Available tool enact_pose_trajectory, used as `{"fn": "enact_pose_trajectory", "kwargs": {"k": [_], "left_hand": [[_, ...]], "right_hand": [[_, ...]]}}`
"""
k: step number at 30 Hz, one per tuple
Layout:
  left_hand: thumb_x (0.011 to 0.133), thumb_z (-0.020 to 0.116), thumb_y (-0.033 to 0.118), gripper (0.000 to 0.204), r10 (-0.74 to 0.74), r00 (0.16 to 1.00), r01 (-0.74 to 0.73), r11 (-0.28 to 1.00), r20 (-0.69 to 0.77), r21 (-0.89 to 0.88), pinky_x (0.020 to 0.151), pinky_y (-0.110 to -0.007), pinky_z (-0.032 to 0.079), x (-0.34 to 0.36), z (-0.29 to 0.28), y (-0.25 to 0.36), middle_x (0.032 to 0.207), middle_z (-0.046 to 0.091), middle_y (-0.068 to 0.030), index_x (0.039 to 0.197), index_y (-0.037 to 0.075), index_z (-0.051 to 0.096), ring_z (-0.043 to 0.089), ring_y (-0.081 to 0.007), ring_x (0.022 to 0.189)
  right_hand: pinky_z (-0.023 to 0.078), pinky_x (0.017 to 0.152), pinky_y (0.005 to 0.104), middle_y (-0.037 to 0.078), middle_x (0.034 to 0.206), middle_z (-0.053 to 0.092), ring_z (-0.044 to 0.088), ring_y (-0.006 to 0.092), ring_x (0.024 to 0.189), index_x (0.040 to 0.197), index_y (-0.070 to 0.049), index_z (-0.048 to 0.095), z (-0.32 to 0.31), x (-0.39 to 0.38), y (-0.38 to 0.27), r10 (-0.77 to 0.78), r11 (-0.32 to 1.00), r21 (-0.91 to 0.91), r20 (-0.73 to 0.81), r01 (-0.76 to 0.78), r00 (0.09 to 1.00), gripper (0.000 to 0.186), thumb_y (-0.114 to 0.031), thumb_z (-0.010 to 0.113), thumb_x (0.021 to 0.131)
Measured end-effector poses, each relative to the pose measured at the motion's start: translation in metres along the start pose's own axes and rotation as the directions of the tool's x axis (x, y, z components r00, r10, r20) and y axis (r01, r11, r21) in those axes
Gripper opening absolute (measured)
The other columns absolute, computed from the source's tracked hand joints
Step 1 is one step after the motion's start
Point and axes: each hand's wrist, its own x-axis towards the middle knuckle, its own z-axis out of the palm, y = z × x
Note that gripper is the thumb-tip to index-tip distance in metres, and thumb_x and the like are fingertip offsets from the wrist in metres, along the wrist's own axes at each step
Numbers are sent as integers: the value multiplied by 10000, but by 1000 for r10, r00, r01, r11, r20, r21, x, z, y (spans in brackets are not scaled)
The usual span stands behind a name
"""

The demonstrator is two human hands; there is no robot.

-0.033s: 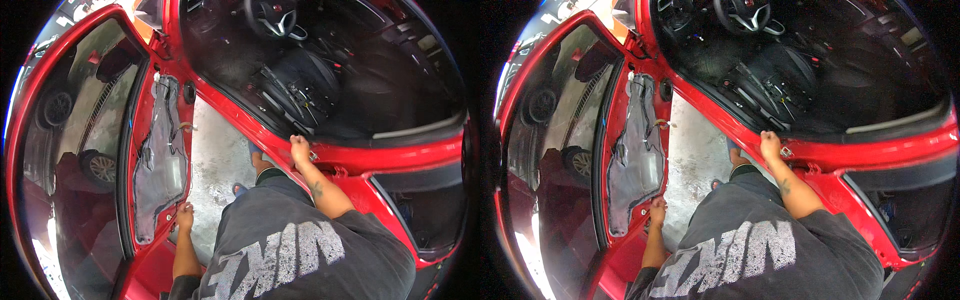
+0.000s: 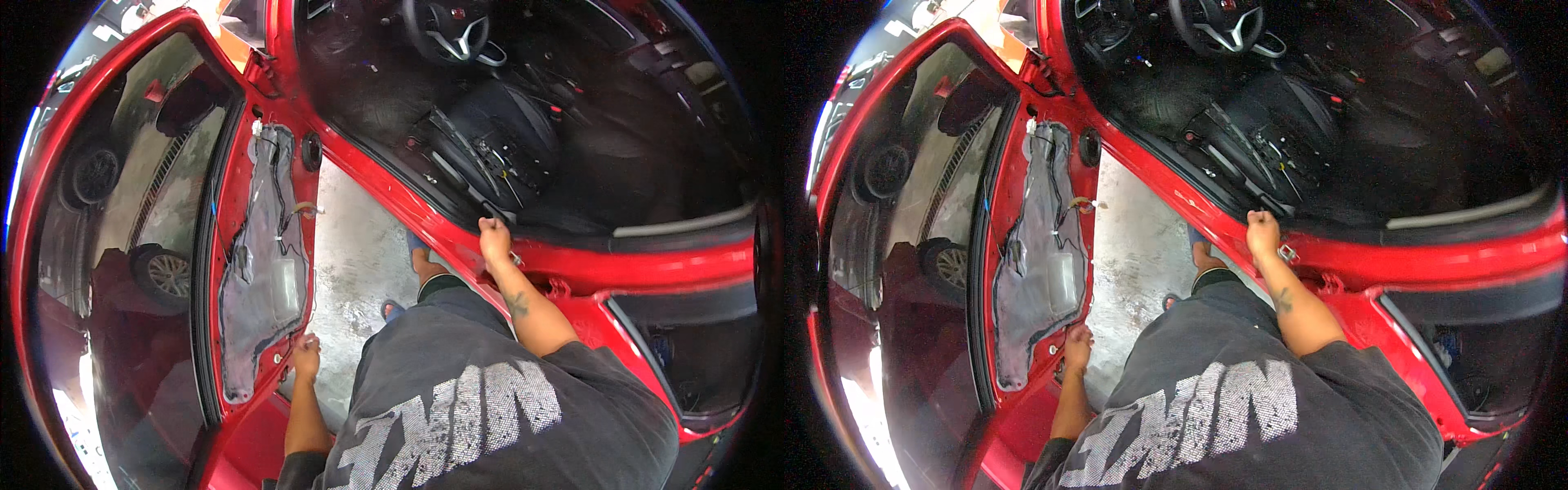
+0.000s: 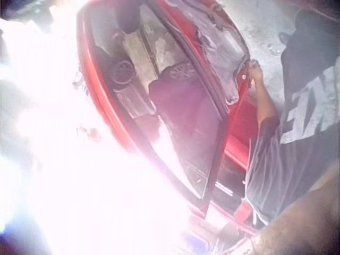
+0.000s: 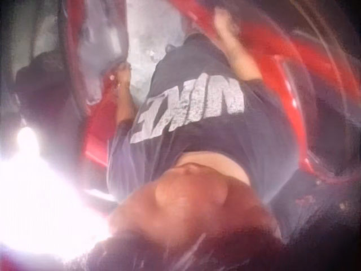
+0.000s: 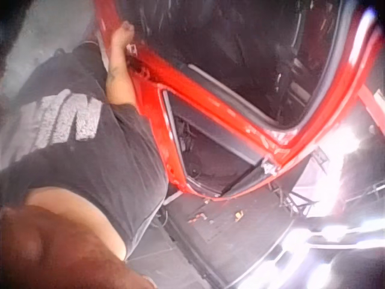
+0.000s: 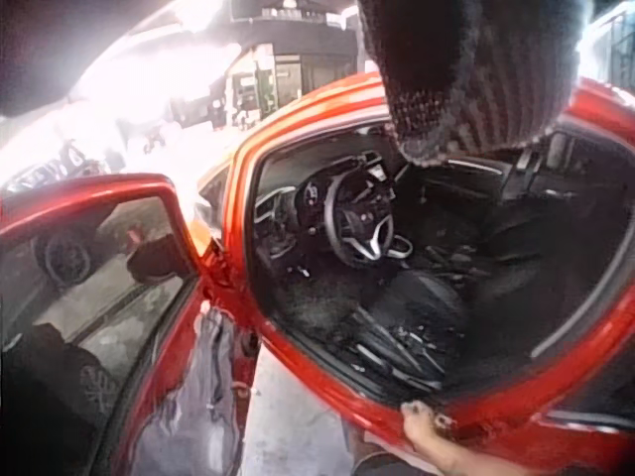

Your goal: The person removes a door handle assembly from a red car door, disconnects the wiring, and places the components on the floor. They then retrieve a door panel, place it on the car seat, and use a pry tool to remove a trim piece from the door panel.

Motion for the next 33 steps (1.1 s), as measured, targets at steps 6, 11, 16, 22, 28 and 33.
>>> {"fn": "enact_pose_trajectory", "kwargs": {"k": [6, 11, 16, 22, 28, 33], "left_hand": [[986, 743, 172, 283, -53, 998, 38, 948, 39, 317, 742, -315, 551, -39, 1, -39, 978, 760, -102, 1212, 3, 728, 700, -159, 840], [1004, 729, 154, 259, -382, 924, 378, 918, 14, 119, 750, -327, 578, -75, 1, -30, 1034, 762, -112, 1216, 6, 722, 712, -168, 882], [1012, 730, 160, 251, -398, 912, 392, 917, 101, 79, 772, -320, 579, -37, 25, 13, 1044, 759, -94, 1227, 31, 722, 710, -175, 890], [1038, 707, 163, 270, -269, 954, 238, 947, 129, 215, 856, -310, 557, 31, 40, 97, 1038, 750, -70, 1277, 39, 702, 694, -166, 933], [1054, 680, 150, 292, -288, 952, 256, 933, 99, 254, 908, -297, 534, 74, 49, 197, 1094, 741, -59, 1308, 5, 682, 680, -157, 990], [1049, 676, 144, 314, -224, 967, 180, 940, 124, 291, 928, -314, 538, 66, 69, 222, 1126, 751, -91, 1315, -22, 673, 693, -170, 1022]], "right_hand": [[542, 937, 450, 186, 1085, 780, 727, 349, 1079, 1161, -38, 732, 26, 180, 44, 193, 931, -266, -227, -251, 955, 326, -264, 760, 928], [537, 1054, 519, 223, 1296, 722, 661, 422, 1283, 1404, -142, 643, 18, 277, 28, 161, 638, -757, -46, -140, 986, 539, -392, 728, 934], [537, 1043, 504, 245, 1303, 726, 686, 435, 1227, 1377, -88, 670, -6, 321, 22, 136, 546, -820, -117, -173, 984, 505, -349, 708, 946], [562, 995, 528, 216, 1281, 735, 698, 451, 1178, 1342, -144, 679, -16, 352, 39, 48, 637, -763, 180, 109, 982, 501, -467, 727, 962], [540, 1038, 522, 273, 1309, 712, 691, 469, 1214, 1461, -76, 514, 31, 358, 50, 219, 620, -782, 249, 63, 944, 859, -574, 847, 846], [539, 1043, 517, 243, 1292, 724, 690, 469, 1213, 1466, -89, 531, 42, 362, 61, 150, 729, -685, 170, 7, 974, 817, -493, 880, 846]]}}
